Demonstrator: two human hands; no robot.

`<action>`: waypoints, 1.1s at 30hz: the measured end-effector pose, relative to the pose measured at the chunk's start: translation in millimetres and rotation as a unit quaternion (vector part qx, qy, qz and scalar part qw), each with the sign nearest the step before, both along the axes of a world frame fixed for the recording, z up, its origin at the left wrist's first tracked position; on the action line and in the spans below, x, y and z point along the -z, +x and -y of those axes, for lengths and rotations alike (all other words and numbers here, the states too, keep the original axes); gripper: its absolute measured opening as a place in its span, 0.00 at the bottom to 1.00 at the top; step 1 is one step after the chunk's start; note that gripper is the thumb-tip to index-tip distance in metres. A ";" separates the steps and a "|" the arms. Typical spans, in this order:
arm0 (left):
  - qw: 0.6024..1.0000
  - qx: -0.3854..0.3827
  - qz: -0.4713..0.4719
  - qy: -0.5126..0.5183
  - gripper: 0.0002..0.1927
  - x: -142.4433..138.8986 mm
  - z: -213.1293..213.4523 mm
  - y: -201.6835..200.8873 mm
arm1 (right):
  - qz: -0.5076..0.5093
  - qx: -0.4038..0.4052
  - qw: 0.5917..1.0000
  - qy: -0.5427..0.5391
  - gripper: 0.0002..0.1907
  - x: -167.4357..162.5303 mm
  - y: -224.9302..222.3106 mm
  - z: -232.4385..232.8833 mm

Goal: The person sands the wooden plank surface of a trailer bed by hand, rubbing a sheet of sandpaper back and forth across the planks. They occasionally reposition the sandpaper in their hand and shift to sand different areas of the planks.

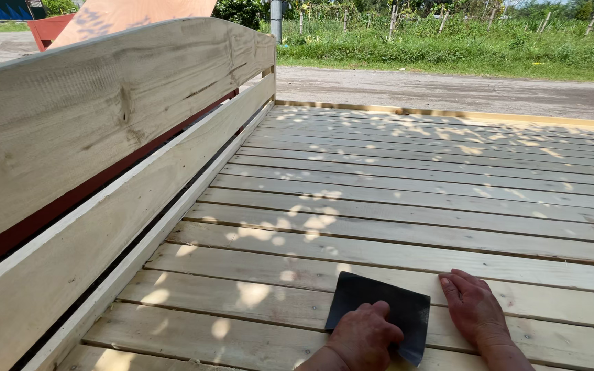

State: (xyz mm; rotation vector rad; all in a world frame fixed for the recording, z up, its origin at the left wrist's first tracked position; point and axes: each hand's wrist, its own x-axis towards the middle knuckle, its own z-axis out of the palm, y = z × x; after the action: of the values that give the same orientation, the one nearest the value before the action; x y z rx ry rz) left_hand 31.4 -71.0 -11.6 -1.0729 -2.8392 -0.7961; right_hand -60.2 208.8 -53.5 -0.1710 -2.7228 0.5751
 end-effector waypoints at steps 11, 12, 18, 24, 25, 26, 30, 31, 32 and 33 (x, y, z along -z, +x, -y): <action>0.793 -0.196 0.343 0.464 0.12 4.5 236.6 5.6 | -0.001 0.025 0.981 -0.195 0.23 -24.0 23.3 7.7; 0.898 -0.205 0.226 0.317 0.11 3.8 261.3 6.5 | 0.001 0.027 0.975 -0.221 0.23 -26.3 25.3 9.9; 0.981 -0.166 0.055 0.080 0.19 20.7 183.3 3.8 | -0.007 0.004 0.964 -0.266 0.24 -30.9 26.0 15.7; 0.996 -0.083 0.023 0.035 0.11 -6.4 -59.9 14.8 | -0.024 -0.049 0.936 -0.348 0.27 -27.1 21.6 -0.3; 0.995 -0.085 0.022 0.038 0.11 -12.1 -84.8 17.4 | -0.038 -0.076 0.913 -0.399 0.28 -27.5 21.0 -5.4; 0.995 -0.086 0.022 0.041 0.10 -15.5 -99.7 19.0 | -0.052 -0.103 0.887 -0.447 0.28 -27.2 20.8 -9.9; 0.989 -0.121 0.055 0.063 0.13 -8.3 -68.5 18.0 | -0.036 -0.104 0.928 -0.357 0.29 -21.7 20.9 -18.0; 0.985 -0.138 0.069 0.073 0.13 -3.4 -41.7 14.9 | -0.029 -0.096 0.933 -0.344 0.29 -20.4 20.5 -17.9; 0.983 -0.143 0.073 0.091 0.14 2.5 -10.4 13.4 | -0.018 -0.088 0.939 -0.332 0.28 -18.6 21.1 -17.2; 0.980 -0.149 0.076 0.109 0.14 7.7 25.3 11.7 | -0.008 -0.082 0.944 -0.319 0.28 -17.7 20.7 -16.0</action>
State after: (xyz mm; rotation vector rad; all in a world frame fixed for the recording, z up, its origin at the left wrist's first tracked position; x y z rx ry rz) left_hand 43.1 -96.3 -19.3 -0.5651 -2.8453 -1.1649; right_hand -39.5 224.7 -35.8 -0.0950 -2.4480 1.4852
